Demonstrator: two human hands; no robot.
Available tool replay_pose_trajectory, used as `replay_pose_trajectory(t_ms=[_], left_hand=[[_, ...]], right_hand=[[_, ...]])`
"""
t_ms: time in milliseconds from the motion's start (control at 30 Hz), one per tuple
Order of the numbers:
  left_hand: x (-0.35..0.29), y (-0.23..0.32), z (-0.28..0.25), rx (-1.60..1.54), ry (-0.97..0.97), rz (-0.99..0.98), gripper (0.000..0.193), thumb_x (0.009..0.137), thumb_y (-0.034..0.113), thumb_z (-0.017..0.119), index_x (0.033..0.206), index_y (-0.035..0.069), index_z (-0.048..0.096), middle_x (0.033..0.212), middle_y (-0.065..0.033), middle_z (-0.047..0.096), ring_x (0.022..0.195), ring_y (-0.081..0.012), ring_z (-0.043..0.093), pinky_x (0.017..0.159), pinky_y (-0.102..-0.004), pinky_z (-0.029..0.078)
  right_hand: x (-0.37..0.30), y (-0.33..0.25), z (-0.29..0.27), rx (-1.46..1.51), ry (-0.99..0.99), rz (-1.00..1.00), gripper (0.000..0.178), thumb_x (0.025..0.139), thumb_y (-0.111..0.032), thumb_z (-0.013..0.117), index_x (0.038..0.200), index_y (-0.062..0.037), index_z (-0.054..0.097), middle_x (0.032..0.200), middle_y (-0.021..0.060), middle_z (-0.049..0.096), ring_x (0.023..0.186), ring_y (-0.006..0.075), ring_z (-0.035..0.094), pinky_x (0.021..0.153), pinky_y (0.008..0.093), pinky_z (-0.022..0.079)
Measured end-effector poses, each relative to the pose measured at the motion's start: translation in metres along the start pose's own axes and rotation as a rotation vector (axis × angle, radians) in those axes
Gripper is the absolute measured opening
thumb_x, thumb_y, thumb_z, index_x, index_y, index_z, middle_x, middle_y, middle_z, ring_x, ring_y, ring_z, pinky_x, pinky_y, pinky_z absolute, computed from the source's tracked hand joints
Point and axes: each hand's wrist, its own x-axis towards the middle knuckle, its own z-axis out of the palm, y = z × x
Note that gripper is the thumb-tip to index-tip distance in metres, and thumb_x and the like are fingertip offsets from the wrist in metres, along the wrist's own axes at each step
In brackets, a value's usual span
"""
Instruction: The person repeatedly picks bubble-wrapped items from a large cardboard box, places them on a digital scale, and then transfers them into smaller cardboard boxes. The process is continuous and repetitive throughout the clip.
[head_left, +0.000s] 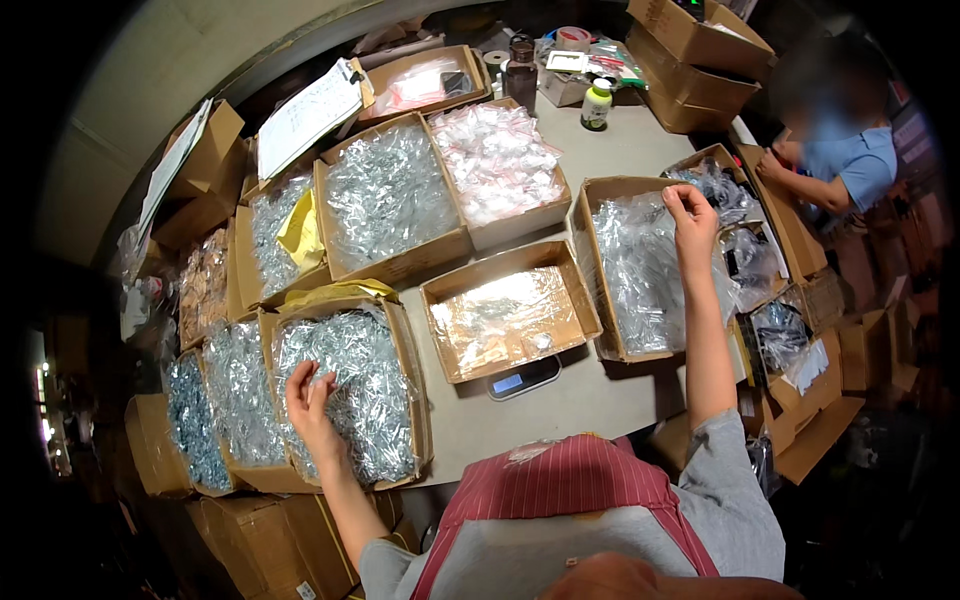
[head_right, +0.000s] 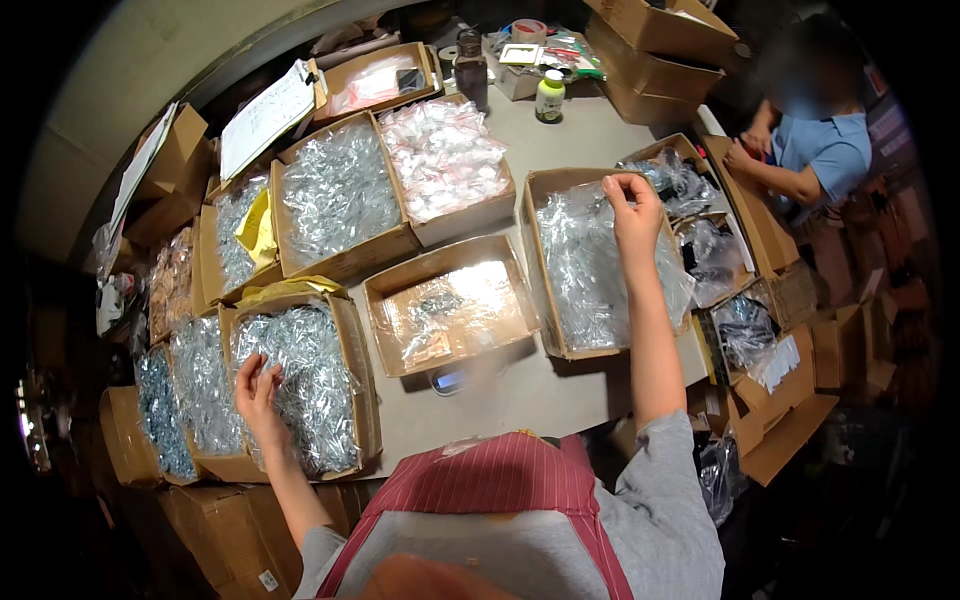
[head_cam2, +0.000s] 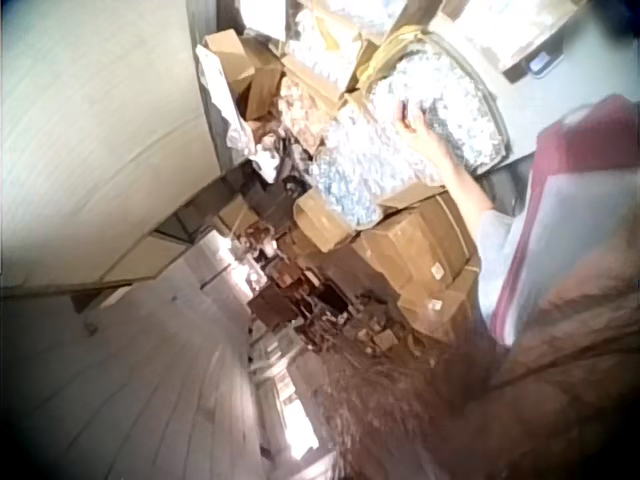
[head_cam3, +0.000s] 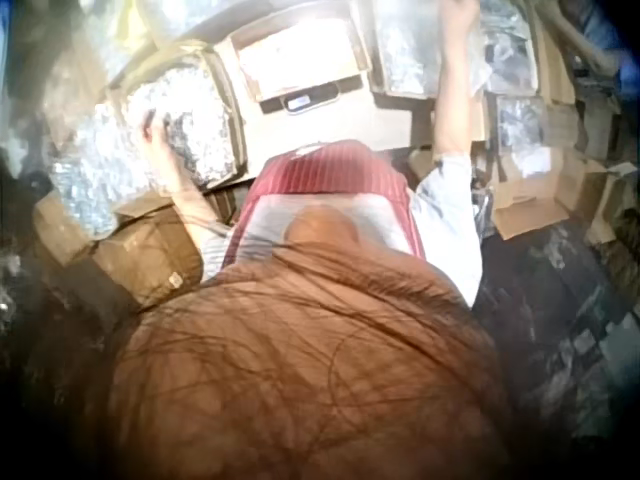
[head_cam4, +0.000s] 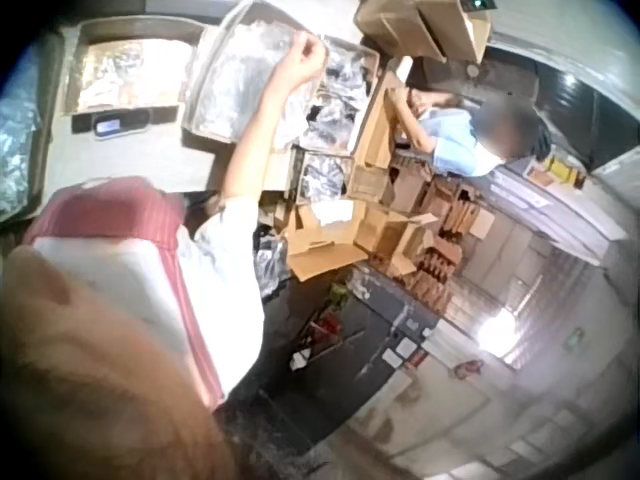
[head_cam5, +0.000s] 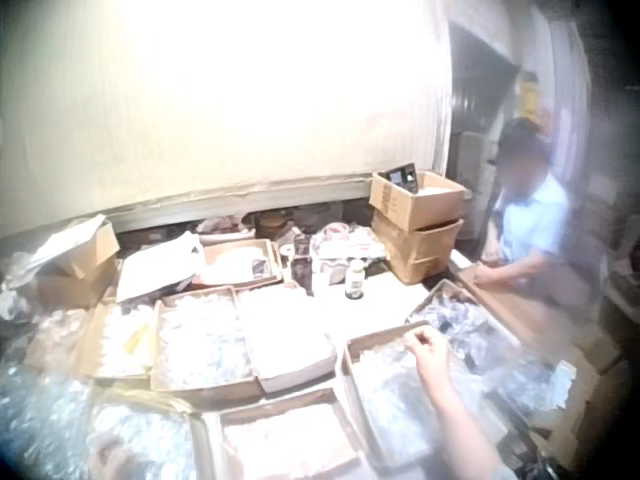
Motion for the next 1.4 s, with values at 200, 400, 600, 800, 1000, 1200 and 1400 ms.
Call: replay_pose_trajectory(t_ms=[200, 400, 600, 800, 1000, 1200, 1400], left_hand=[[0.002, -0.014, -0.031, 0.124, -0.116, 0.032, 0.037, 0.090, 0.011, 0.062, 0.124, -0.002, 0.055, 0.121, -0.0144, 0.059, 0.106, -0.0227, 0.062, 0.091, -0.0340, 0.048], [-0.023, -0.016, -0.012, 1.110, -0.501, 0.538, 0.067, 0.081, 0.033, 0.073, 0.135, 0.001, 0.049, 0.138, -0.0290, 0.043, 0.128, -0.0462, 0.041, 0.107, -0.0527, 0.033], [-0.015, -0.007, -0.024, 1.128, -0.524, 0.514, 0.070, 0.079, 0.032, 0.075, 0.137, 0.003, 0.047, 0.140, -0.0299, 0.040, 0.127, -0.0455, 0.039, 0.106, -0.0499, 0.035], [0.033, -0.022, -0.052, 1.190, -0.356, 0.462, 0.034, 0.079, 0.026, 0.068, 0.101, 0.000, 0.067, 0.107, -0.0177, 0.063, 0.102, -0.0345, 0.055, 0.091, -0.0436, 0.043], [0.018, 0.009, -0.059, 0.682, -0.395, 0.646, 0.015, 0.077, 0.012, 0.067, 0.090, 0.004, 0.067, 0.080, -0.0104, 0.064, 0.076, -0.0284, 0.059, 0.076, -0.0386, 0.046], [-0.008, 0.052, -0.087, 0.213, -0.428, 0.361, 0.019, 0.090, 0.011, 0.065, 0.107, 0.002, 0.066, 0.097, -0.0081, 0.069, 0.088, -0.0153, 0.064, 0.079, -0.0286, 0.051], [0.042, -0.026, -0.223, 1.377, 0.251, 0.394, 0.041, 0.084, 0.024, 0.070, 0.115, -0.003, 0.061, 0.109, -0.0168, 0.065, 0.110, -0.0334, 0.056, 0.099, -0.0453, 0.039]], right_hand=[[-0.021, -0.050, -0.006, 0.217, 0.027, 0.085, 0.014, 0.091, -0.013, 0.066, 0.094, 0.0009, 0.068, 0.088, 0.0036, 0.067, 0.082, 0.0109, 0.060, 0.081, 0.0243, 0.046], [-0.110, -0.101, 0.064, 0.325, -0.400, 0.249, 0.013, 0.088, -0.010, 0.067, 0.093, 0.0019, 0.070, 0.104, 0.0088, 0.069, 0.095, 0.0126, 0.061, 0.090, 0.0286, 0.045], [-0.187, -0.085, 0.121, 0.162, -0.624, 0.291, 0.015, 0.085, -0.003, 0.064, 0.099, 0.0008, 0.068, 0.107, 0.0084, 0.069, 0.102, 0.0155, 0.063, 0.091, 0.0292, 0.049], [-0.232, -0.107, 0.159, 0.172, -0.628, 0.273, 0.017, 0.088, -0.003, 0.061, 0.104, 0.0009, 0.066, 0.098, 0.0048, 0.068, 0.093, 0.0121, 0.063, 0.085, 0.0264, 0.049], [-0.285, -0.146, 0.206, 0.449, -0.841, 0.476, 0.028, 0.094, -0.010, 0.059, 0.120, -0.0004, 0.058, 0.114, 0.0065, 0.062, 0.099, 0.0146, 0.062, 0.085, 0.0288, 0.051], [-0.319, -0.206, 0.252, 0.944, -0.981, 1.063, 0.052, 0.101, -0.035, 0.050, 0.140, -0.0028, 0.040, 0.127, 0.0176, 0.055, 0.106, 0.0297, 0.062, 0.080, 0.0482, 0.061], [-0.344, -0.196, 0.270, 0.875, -0.866, 1.082, 0.052, 0.101, -0.044, 0.043, 0.136, -0.0067, 0.045, 0.118, 0.0184, 0.061, 0.100, 0.0352, 0.066, 0.075, 0.0481, 0.062]])
